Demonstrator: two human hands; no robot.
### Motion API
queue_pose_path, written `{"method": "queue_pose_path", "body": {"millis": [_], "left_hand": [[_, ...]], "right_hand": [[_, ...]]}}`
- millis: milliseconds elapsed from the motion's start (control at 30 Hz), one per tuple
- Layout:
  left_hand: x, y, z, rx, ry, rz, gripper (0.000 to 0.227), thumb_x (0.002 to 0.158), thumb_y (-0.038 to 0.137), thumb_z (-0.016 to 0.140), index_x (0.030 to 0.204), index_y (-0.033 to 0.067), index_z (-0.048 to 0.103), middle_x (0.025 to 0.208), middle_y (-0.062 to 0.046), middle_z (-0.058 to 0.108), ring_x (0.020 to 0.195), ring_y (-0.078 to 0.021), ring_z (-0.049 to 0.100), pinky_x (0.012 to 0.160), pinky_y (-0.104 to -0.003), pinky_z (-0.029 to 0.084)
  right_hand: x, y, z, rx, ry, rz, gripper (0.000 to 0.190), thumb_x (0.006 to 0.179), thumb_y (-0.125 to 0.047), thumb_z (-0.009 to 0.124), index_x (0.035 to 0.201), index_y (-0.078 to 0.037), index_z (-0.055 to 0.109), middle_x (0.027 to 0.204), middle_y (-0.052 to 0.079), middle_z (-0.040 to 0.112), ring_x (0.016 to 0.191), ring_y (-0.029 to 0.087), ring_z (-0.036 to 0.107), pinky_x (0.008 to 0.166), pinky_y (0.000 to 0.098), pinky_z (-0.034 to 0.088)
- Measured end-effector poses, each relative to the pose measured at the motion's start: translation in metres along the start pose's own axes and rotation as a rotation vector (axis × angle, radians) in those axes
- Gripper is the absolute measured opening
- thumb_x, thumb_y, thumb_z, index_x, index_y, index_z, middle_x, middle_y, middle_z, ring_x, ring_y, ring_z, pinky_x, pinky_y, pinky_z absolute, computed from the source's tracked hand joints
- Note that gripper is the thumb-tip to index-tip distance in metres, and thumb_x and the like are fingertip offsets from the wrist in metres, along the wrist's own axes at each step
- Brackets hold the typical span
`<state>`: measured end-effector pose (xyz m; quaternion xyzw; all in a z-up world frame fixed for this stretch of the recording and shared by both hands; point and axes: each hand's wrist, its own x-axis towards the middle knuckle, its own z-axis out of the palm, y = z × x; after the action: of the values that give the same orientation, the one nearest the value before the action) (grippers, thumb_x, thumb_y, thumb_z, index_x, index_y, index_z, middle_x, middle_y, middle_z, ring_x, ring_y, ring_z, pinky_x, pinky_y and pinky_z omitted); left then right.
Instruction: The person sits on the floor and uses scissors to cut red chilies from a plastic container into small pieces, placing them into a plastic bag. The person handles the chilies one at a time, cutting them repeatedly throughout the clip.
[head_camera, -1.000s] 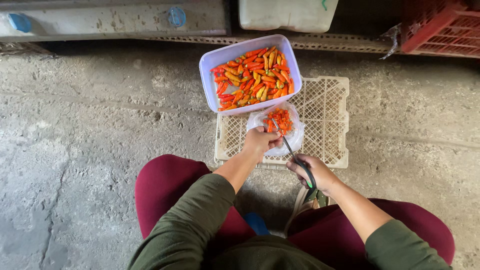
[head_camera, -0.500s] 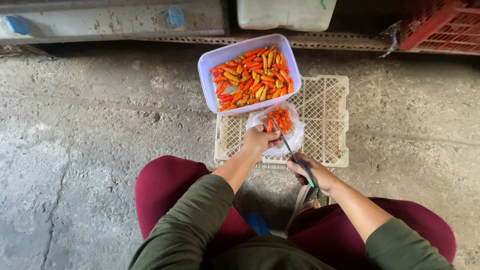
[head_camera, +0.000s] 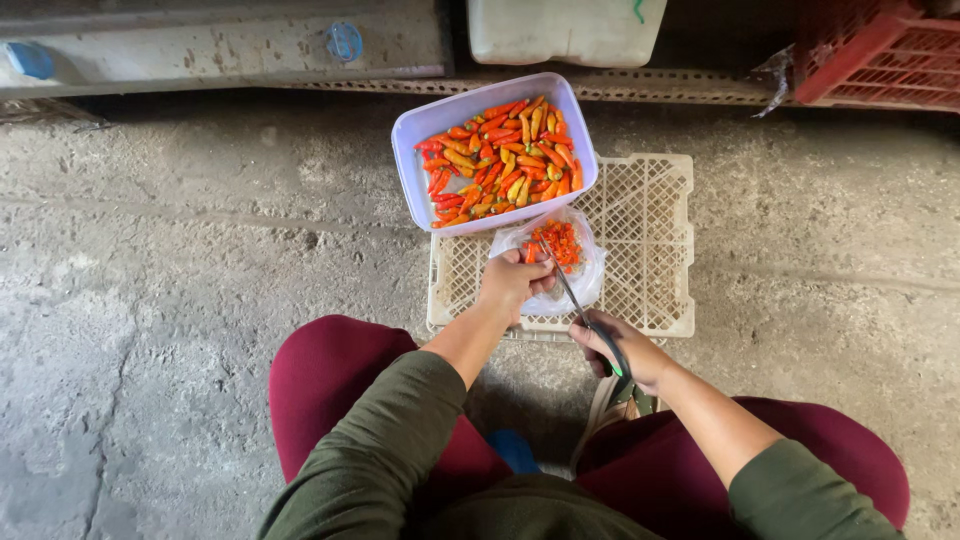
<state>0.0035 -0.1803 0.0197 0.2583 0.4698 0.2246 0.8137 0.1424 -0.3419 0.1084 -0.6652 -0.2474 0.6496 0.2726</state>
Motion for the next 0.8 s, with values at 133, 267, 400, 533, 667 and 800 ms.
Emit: {"method": "queue_pose_path", "body": {"millis": [133,267,400,533,667,800], "left_hand": [[-0.001,-0.001,-0.005,-0.004,-0.057,0.031,0.014,0.09,-0.006,0.069,0.102,-0.0047,0.063,0.098,-0.012,0.07,0.084,-0.0222,0.071,0.078,-0.031,0.062],[-0.001,-0.003,-0.004,0.058,-0.06,0.014,0.013,0.089,-0.006,0.067,0.101,-0.0035,0.063,0.099,-0.012,0.071,0.085,-0.0211,0.072,0.079,-0.031,0.063],[0.0,-0.006,-0.004,0.056,-0.049,0.016,0.012,0.089,-0.004,0.067,0.1,-0.0036,0.064,0.099,-0.011,0.071,0.082,-0.0216,0.072,0.076,-0.03,0.063],[0.005,-0.009,-0.006,0.117,-0.004,0.039,0.013,0.088,-0.001,0.07,0.1,-0.0031,0.065,0.097,-0.013,0.07,0.079,-0.0204,0.07,0.072,-0.029,0.06],[0.016,-0.005,-0.01,0.124,0.087,0.087,0.012,0.091,0.003,0.065,0.099,-0.0059,0.062,0.095,-0.014,0.068,0.077,-0.0195,0.069,0.068,-0.029,0.059],[0.014,0.0,-0.013,0.126,0.006,0.109,0.024,0.087,0.003,0.058,0.108,-0.0002,0.067,0.101,-0.006,0.073,0.08,-0.0162,0.071,0.069,-0.025,0.062]], "right_hand": [[0.004,0.008,-0.001,0.04,-0.064,-0.049,0.051,0.089,-0.05,0.069,0.113,-0.005,0.061,0.072,-0.002,0.049,0.061,0.01,0.05,0.055,0.0259,0.045],[0.004,0.008,-0.001,0.044,-0.054,-0.075,0.052,0.088,-0.049,0.071,0.117,-0.007,0.061,0.075,-0.004,0.048,0.063,0.009,0.049,0.056,0.0251,0.044],[0.003,0.004,0.001,0.041,-0.02,-0.041,0.051,0.086,-0.049,0.07,0.119,-0.011,0.061,0.074,-0.003,0.048,0.063,0.009,0.049,0.055,0.0254,0.044],[0.005,0.002,-0.001,0.037,0.007,-0.021,0.049,0.088,-0.048,0.07,0.116,-0.008,0.062,0.072,-0.001,0.048,0.061,0.011,0.048,0.053,0.0265,0.042],[0.006,0.001,-0.012,0.03,0.048,-0.055,0.048,0.088,-0.048,0.069,0.113,-0.007,0.063,0.072,-0.001,0.049,0.06,0.011,0.05,0.052,0.0261,0.044],[0.007,0.005,-0.013,0.036,0.015,-0.044,0.048,0.086,-0.047,0.071,0.114,-0.009,0.063,0.075,-0.003,0.052,0.064,0.008,0.052,0.054,0.0243,0.045]]}}
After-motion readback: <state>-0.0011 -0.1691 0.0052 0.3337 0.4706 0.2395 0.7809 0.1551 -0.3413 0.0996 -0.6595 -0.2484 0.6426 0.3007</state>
